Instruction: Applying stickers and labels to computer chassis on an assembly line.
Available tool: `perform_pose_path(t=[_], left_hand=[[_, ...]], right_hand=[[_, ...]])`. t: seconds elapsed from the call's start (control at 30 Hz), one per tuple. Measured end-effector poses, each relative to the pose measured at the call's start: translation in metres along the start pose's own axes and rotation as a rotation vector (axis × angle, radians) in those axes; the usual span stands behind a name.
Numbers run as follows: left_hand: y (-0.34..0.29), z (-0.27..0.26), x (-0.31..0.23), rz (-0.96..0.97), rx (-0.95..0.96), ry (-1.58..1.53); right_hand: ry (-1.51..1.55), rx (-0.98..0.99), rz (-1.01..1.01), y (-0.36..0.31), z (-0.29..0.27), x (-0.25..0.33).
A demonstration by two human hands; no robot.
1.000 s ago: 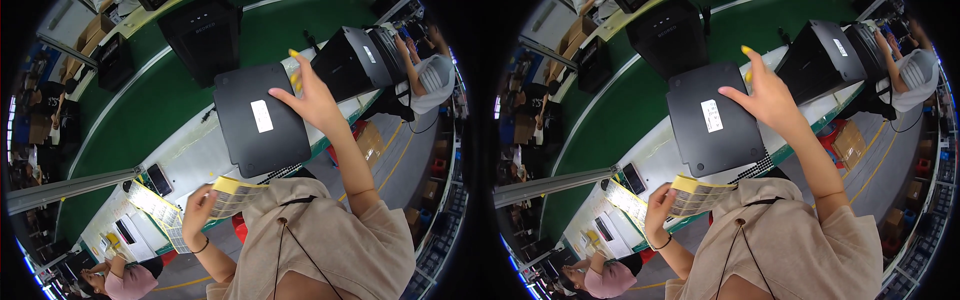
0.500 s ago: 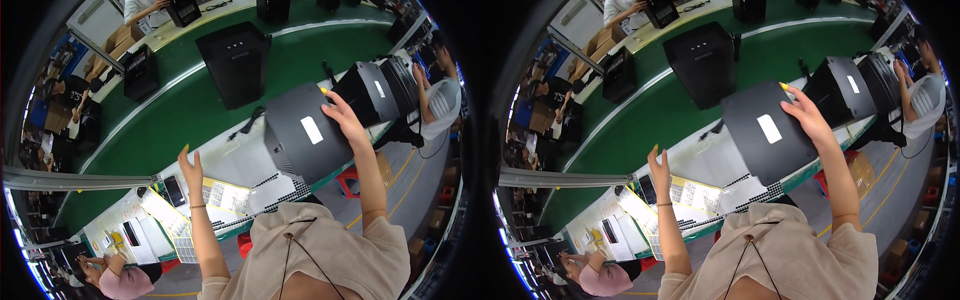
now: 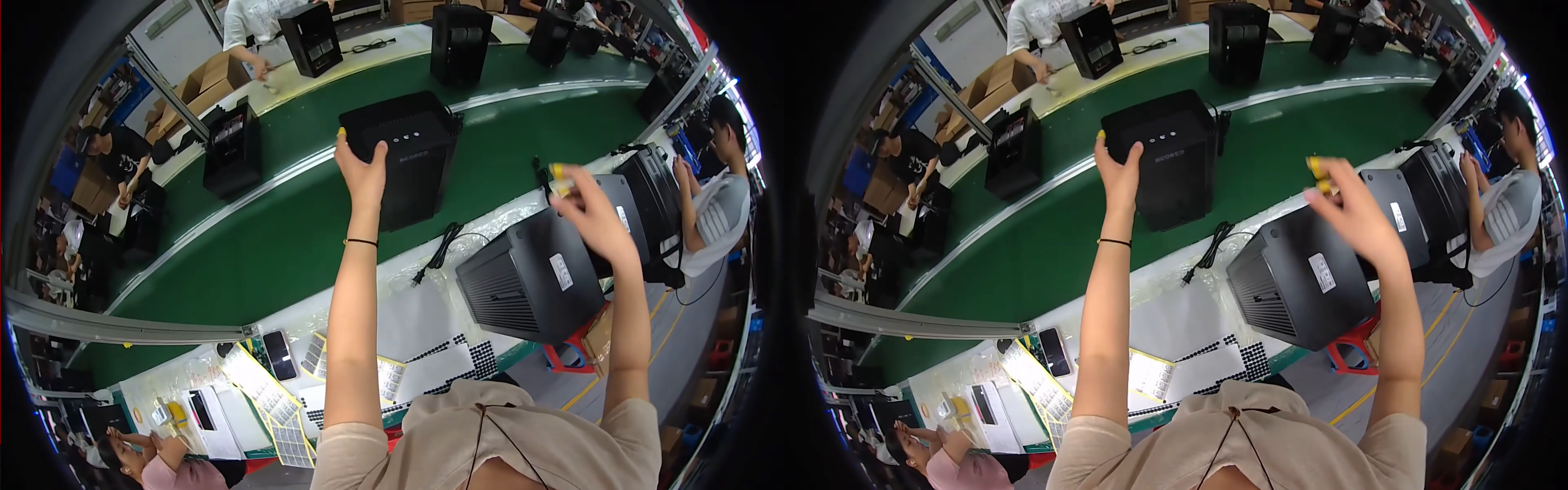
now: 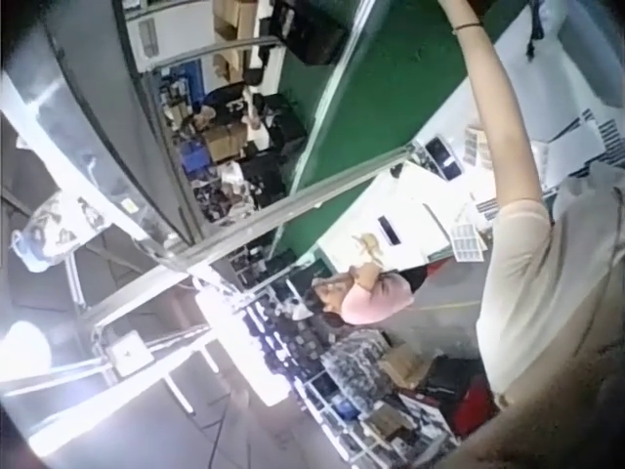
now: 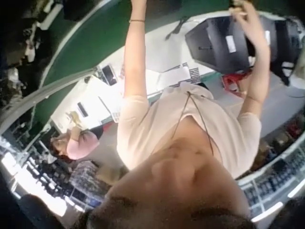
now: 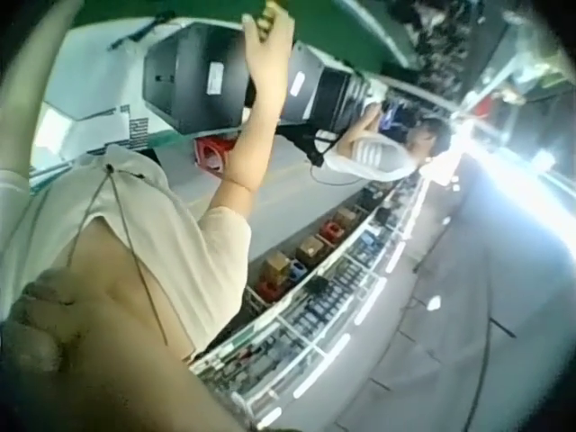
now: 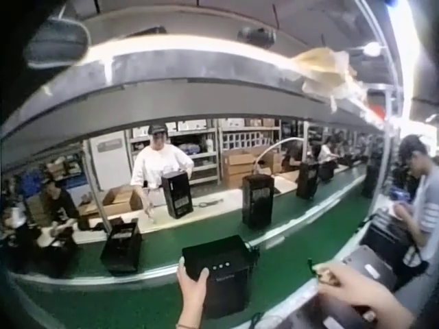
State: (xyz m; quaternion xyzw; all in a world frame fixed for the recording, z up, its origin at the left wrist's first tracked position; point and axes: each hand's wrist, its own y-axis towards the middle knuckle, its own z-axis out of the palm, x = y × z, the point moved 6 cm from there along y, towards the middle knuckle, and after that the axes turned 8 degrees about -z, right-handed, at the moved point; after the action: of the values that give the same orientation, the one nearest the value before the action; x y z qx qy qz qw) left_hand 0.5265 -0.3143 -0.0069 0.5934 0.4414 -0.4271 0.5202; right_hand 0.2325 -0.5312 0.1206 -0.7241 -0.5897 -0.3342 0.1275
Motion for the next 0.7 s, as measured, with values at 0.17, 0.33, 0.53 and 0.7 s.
perform_pose_path(t=[0.17,0.33,0.53,0.7], left_hand=[[-0.036,-0.021,-0.002,-0.011,0.047,-0.146],[-0.099,-0.053,0.003,-0.059,0.025,-0.356],[-0.150,-0.056,0.138,-0.887,0.001,-1.293],[-0.212,-0.077,0.235,-0.788,0.097,-1.495]], right_hand=[[0.551,0.123,0.369,0.104,0.047,-0.050],[0.999,0.129,0.729,0.144,0.144,-0.062],[0.790,0.299,0.524,0.119,0.174,0.022],[0.840,0.182,0.357,0.055,0.213,0.053]])
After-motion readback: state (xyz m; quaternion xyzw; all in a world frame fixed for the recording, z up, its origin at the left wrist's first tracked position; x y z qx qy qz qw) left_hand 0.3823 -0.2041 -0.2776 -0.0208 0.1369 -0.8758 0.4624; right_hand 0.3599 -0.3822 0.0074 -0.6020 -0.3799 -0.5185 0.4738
